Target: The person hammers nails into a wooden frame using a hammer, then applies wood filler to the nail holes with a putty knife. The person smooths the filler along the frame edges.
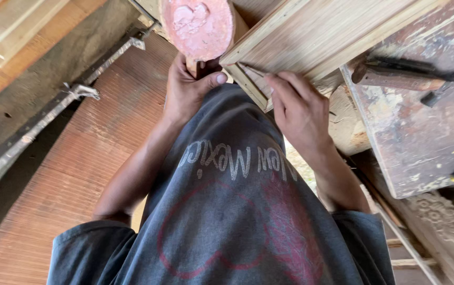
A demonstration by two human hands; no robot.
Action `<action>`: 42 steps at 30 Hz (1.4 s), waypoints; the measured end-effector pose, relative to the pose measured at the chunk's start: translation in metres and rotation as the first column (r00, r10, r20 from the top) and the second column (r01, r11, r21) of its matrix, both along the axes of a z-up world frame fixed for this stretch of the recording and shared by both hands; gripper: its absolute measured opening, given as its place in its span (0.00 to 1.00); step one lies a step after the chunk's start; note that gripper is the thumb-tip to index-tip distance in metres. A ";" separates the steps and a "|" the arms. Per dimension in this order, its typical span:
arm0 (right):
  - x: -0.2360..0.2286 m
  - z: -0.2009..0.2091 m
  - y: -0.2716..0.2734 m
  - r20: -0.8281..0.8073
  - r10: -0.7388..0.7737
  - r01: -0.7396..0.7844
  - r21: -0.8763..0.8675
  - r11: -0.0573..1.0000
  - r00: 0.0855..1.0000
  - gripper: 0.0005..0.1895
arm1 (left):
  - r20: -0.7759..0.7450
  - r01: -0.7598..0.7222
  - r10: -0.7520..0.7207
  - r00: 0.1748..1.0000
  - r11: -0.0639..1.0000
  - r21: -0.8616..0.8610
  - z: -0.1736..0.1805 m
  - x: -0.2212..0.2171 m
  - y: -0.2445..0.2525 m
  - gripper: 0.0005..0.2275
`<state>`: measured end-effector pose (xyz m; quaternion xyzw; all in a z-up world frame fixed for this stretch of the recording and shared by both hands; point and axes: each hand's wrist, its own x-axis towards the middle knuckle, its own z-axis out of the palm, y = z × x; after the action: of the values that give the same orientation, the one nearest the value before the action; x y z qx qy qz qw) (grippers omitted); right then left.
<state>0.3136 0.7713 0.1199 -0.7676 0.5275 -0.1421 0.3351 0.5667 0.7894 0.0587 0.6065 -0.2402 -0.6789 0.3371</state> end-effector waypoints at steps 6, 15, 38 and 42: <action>-0.013 0.015 -0.033 -0.097 0.257 -0.265 -0.089 0.960 0.962 0.10 | -0.307 -0.315 0.253 0.917 0.933 -0.171 -0.008 -0.029 0.017 0.24; -0.012 0.013 -0.041 0.057 0.282 -0.277 -0.076 0.958 0.958 0.10 | -0.267 -0.580 0.524 0.809 0.786 -0.213 -0.011 -0.072 0.040 0.23; -0.012 -0.005 -0.001 0.043 0.231 -0.226 -0.098 0.969 0.972 0.12 | -0.132 -0.579 0.571 0.811 0.749 -0.321 -0.015 -0.095 0.049 0.20; -0.027 0.002 -0.001 0.104 0.093 -0.099 0.052 0.994 0.990 0.12 | -0.195 -0.602 0.571 0.798 0.740 -0.298 -0.016 -0.095 0.047 0.21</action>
<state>0.2864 0.7698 0.1214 -0.7741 0.4760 -0.1494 0.3897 0.4719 0.8367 0.0431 0.5509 -0.1366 -0.5118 0.6449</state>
